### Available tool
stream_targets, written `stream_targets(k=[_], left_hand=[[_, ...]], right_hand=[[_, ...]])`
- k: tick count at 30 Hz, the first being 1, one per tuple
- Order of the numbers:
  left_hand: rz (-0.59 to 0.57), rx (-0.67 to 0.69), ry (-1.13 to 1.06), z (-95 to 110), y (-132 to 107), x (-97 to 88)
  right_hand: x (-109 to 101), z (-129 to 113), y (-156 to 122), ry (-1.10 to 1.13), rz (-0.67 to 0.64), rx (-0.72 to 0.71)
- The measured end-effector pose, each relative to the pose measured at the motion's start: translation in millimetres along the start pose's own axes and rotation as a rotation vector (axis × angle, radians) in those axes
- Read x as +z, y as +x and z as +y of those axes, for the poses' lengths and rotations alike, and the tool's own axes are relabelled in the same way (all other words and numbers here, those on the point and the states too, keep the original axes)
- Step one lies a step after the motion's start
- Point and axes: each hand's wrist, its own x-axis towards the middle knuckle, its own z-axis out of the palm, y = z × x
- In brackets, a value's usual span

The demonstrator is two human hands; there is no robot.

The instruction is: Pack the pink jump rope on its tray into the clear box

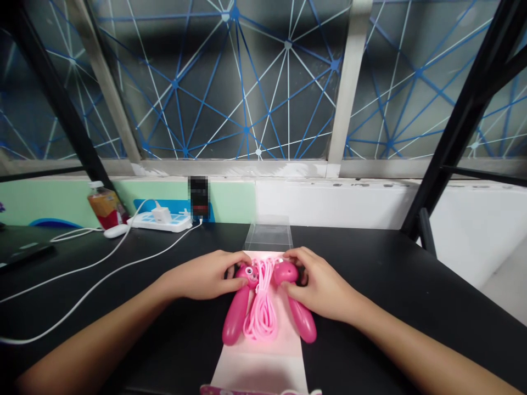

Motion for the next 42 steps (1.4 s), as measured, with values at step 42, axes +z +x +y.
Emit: stream_targets(k=[42], left_hand=[[0.148, -0.048, 0.064, -5.8, 11.5, 15.5]], right_hand=[[19.4, -41.9, -22.4, -0.66, -0.172, -0.526]])
